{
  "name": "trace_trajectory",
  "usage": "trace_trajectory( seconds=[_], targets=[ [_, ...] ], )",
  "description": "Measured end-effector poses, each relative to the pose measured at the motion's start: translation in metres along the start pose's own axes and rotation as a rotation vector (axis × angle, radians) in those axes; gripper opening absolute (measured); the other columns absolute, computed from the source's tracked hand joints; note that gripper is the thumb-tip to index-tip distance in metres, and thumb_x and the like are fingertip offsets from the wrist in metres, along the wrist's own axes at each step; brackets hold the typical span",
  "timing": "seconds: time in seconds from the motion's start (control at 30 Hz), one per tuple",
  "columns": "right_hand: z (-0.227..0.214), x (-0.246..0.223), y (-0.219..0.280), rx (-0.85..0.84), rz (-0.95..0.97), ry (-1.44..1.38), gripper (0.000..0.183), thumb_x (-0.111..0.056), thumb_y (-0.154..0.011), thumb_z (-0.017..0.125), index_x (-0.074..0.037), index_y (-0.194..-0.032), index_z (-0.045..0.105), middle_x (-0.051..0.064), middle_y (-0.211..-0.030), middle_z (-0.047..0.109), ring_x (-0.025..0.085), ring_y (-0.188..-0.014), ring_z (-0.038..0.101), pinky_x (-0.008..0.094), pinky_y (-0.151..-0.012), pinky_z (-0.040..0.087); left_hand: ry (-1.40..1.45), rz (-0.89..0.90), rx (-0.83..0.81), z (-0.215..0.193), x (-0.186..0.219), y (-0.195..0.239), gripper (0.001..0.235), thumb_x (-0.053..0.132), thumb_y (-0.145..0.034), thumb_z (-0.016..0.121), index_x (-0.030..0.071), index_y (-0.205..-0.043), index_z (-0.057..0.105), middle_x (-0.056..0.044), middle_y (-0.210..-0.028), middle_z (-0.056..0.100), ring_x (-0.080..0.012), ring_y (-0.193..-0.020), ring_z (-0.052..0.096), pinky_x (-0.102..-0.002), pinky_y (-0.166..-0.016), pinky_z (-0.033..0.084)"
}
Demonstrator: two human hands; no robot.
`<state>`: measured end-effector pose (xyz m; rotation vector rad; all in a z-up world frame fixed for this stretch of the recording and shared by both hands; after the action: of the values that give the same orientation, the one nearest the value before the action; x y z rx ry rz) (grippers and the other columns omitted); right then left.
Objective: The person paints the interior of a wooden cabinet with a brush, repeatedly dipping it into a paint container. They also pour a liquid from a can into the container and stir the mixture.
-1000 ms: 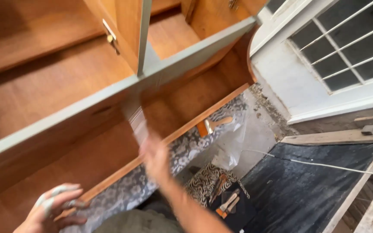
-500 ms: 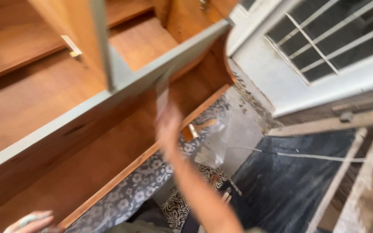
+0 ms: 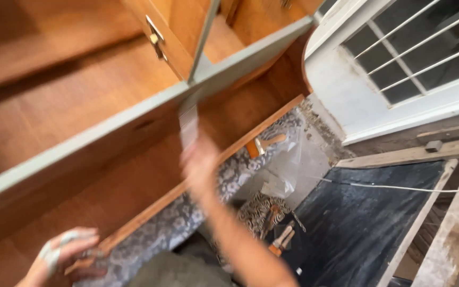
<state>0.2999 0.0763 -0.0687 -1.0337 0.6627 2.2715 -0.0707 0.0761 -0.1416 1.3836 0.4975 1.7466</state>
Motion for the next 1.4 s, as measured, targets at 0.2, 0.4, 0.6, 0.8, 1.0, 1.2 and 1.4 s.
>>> trace_trajectory(
  seconds=[0.2,0.4,0.6,0.8,1.0,1.2,1.4],
  targets=[
    [0.023,0.022,0.128,-0.464,-0.133,0.778,0.007,-0.014,-0.091,0.074,-0.010,-0.097,0.075,0.009,-0.110,0.076,0.019,-0.099,0.074,0.032,-0.096,0.058,-0.155,0.351,-0.335,-0.059,0.002,0.034,0.070,-0.026,-0.054,0.078,-0.014,-0.122,0.072,-0.016,-0.141,0.060,-0.0508,-0.098,0.083,-0.065,-0.081,0.072],
    [-0.077,-0.087,-0.081,0.332,-0.148,0.376,0.047,-0.013,-0.097,0.059,-0.009,-0.144,0.058,-0.001,-0.067,0.048,0.003,-0.044,0.035,0.018,-0.032,0.017,-0.409,0.559,-0.295,-0.050,0.017,0.091,0.071,-0.008,-0.055,0.086,-0.004,-0.125,0.071,-0.013,-0.140,0.061,-0.0318,-0.106,0.084,-0.046,-0.080,0.077],
    [0.043,0.037,0.125,-0.449,-0.246,0.817,0.014,-0.008,-0.090,0.061,-0.016,-0.080,0.066,0.002,-0.089,0.068,0.018,-0.085,0.066,0.038,-0.093,0.055,-0.483,0.673,-0.115,0.020,0.054,0.139,0.058,0.008,-0.068,0.075,-0.001,-0.125,0.069,-0.011,-0.137,0.063,-0.0275,-0.103,0.085,-0.037,-0.081,0.074],
    [0.010,-0.105,0.022,0.304,0.000,0.565,0.020,-0.019,-0.099,0.049,-0.008,-0.097,0.065,0.007,-0.080,0.068,0.009,-0.048,0.040,0.022,-0.037,0.033,-0.486,0.655,-0.046,0.028,0.050,0.133,0.059,0.004,-0.063,0.079,0.000,-0.121,0.072,-0.009,-0.135,0.065,-0.0253,-0.103,0.084,-0.038,-0.080,0.075],
    [0.073,-0.051,0.056,0.097,-0.079,0.447,0.011,-0.005,-0.092,0.055,-0.015,-0.088,0.056,-0.004,-0.070,0.048,0.008,-0.053,0.039,0.020,-0.040,0.036,-0.122,0.216,-0.097,0.002,0.003,0.078,0.045,-0.030,-0.075,0.060,-0.020,-0.115,0.078,-0.018,-0.135,0.065,-0.0473,-0.098,0.077,-0.060,-0.084,0.068],
    [0.120,0.010,0.207,-0.912,0.070,0.924,0.042,-0.019,-0.107,0.048,-0.008,-0.148,0.052,0.008,-0.105,0.068,0.017,-0.091,0.066,0.032,-0.090,0.052,-0.304,0.633,-0.436,0.002,0.030,0.108,0.055,0.016,-0.076,0.078,-0.001,-0.127,0.071,-0.012,-0.137,0.056,-0.0316,-0.108,0.082,-0.048,-0.082,0.077],
    [0.137,-0.022,0.124,-1.177,-0.515,1.444,0.043,0.004,-0.103,0.043,-0.021,-0.137,0.055,0.004,-0.132,0.067,0.020,-0.096,0.074,0.026,-0.075,0.069,-0.245,0.709,-0.436,0.019,0.043,0.141,0.096,0.080,-0.091,0.050,-0.006,-0.129,0.066,-0.016,-0.140,0.052,-0.0325,-0.113,0.076,-0.046,-0.084,0.071]
  ],
)
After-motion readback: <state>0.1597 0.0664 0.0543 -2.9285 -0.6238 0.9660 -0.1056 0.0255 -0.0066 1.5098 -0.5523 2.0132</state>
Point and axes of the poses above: each hand's wrist, its own y-axis away from the middle knuckle, its own z-axis out of the palm, x = y × z, the point moved 6 cm from there along -y, towards the middle knuckle
